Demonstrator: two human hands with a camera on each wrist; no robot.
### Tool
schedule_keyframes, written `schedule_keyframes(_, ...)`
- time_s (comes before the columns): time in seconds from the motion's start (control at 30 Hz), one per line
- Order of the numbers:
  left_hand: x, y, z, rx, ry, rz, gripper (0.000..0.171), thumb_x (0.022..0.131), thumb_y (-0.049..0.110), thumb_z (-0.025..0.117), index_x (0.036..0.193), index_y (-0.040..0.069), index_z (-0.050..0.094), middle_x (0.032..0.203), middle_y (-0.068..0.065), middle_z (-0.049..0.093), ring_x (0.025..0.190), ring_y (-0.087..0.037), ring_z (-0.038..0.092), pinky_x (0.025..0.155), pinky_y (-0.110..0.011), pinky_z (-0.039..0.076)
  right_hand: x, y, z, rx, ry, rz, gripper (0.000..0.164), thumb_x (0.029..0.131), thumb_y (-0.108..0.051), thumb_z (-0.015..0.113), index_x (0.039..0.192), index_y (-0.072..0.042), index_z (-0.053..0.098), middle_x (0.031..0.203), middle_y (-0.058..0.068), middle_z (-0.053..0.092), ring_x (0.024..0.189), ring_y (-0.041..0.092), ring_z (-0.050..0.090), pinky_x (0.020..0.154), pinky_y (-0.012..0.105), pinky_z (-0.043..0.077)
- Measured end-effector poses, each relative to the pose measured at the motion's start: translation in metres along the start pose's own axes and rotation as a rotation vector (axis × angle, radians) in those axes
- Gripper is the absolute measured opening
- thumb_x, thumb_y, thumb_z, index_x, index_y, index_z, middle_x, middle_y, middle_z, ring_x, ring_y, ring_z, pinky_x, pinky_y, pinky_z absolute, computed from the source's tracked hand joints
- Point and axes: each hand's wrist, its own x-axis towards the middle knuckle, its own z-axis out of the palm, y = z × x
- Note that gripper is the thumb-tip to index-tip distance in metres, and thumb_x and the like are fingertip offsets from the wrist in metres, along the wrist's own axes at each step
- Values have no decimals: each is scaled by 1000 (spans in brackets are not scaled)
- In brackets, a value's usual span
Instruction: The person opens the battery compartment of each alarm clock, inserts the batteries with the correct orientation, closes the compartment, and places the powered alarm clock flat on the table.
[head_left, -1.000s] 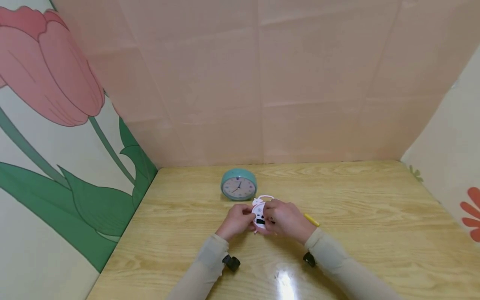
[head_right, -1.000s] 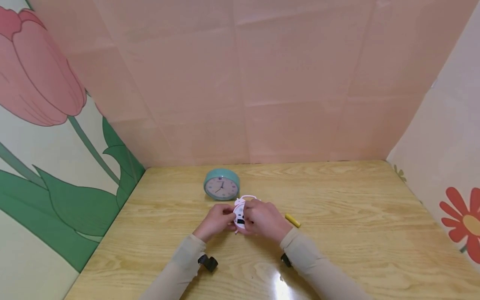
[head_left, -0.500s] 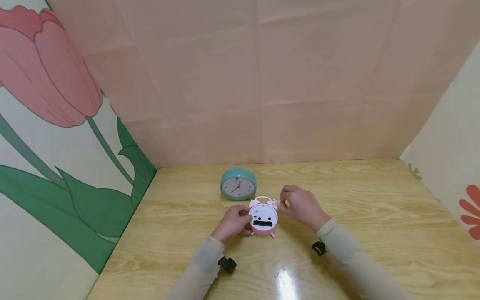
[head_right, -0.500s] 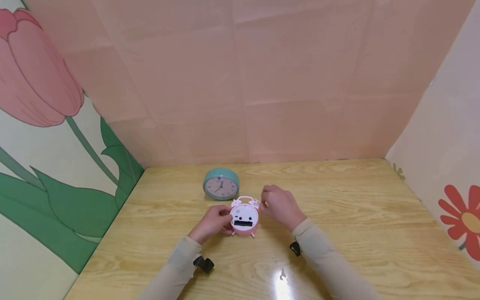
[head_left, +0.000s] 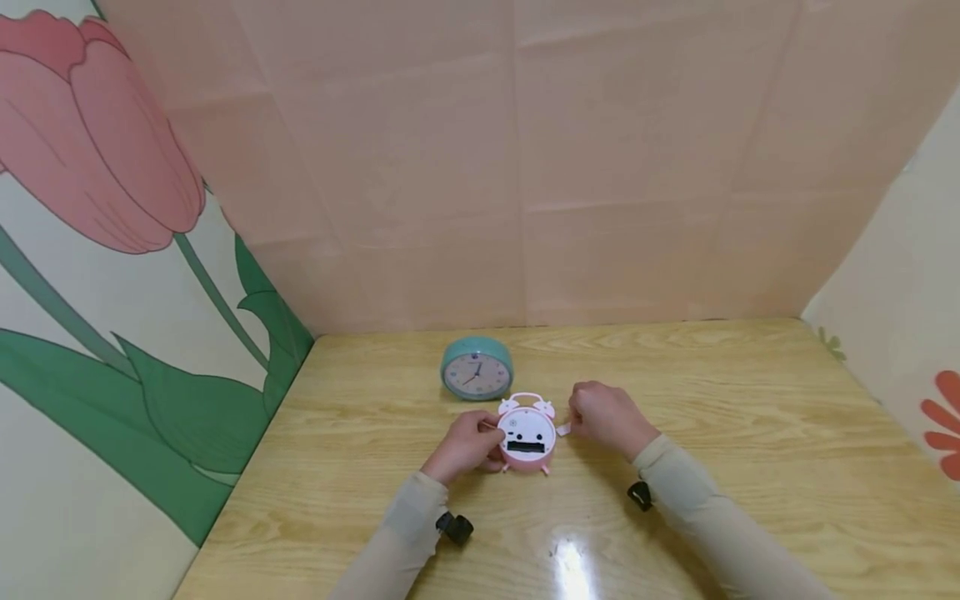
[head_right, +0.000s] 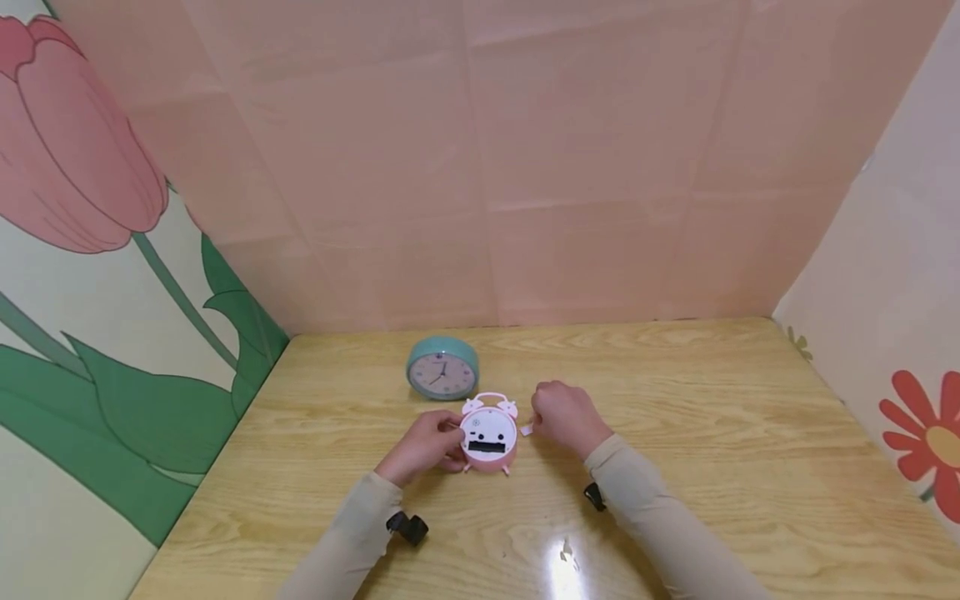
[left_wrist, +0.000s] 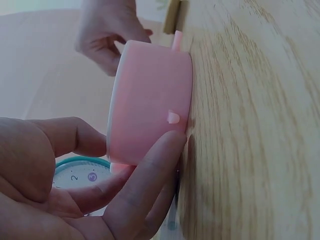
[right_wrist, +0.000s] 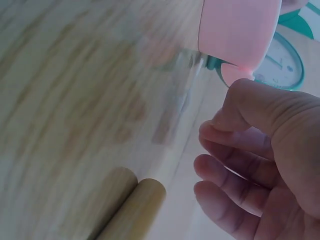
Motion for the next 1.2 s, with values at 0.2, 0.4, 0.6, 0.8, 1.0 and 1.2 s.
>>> schedule_keyframes(0.2, 1, 2, 0, 3, -2, -23, 30, 91, 2, 59, 119, -7, 60, 91, -15, 65, 71, -21, 69, 65, -33, 64, -3, 6, -1, 37, -34, 87, 21, 72, -4, 75, 62, -17, 61, 69, -2, 54, 60, 14, 48, 45, 31, 42)
schedule_keyframes(0.4, 0, 3, 0, 0, -6, -27, 29, 92, 3, 58, 120, -5, 59, 88, -15, 66, 70, -22, 69, 64, -35, 64, -12, 21, -15, 126, -117, 259, 14, 83, -10, 73, 74, -14, 63, 75, 0, 59, 68, 17, 52, 51, 34, 44)
schedule_keyframes(0.6, 1, 2, -1, -27, -8, -1, 30, 91, 2, 57, 120, -7, 58, 83, -15, 66, 68, -23, 69, 63, -35, 64, -22, 34, -28, 189, -234, 317, 6, 88, -14, 67, 84, -11, 69, 85, 5, 67, 72, 21, 58, 57, 39, 51)
schedule_keyframes(0.8, 4, 0, -2, -48, -19, -5, 29, 92, 2, 54, 119, -8, 57, 78, -13, 65, 63, -20, 68, 62, -33, 64, -26, 35, -31, 242, -315, 339, 4, 82, -16, 70, 84, -13, 68, 84, 3, 64, 71, 21, 55, 56, 36, 46)
schedule_keyframes(1.0, 2, 0, 0, -63, -20, -15, 28, 92, 0, 55, 120, -7, 56, 78, -15, 66, 63, -20, 67, 64, -35, 64, -29, 34, -25, 292, -294, 291, 4, 82, -8, 66, 84, -11, 69, 79, 2, 62, 67, 19, 54, 53, 33, 45)
schedule_keyframes(1.2, 1, -2, 1, -51, -11, -30, 28, 93, 1, 56, 120, -5, 57, 78, -16, 66, 64, -19, 67, 63, -36, 64, -30, 33, -16, 300, -210, 200, 8, 79, -2, 66, 78, -10, 66, 71, 0, 59, 62, 16, 51, 53, 29, 44)
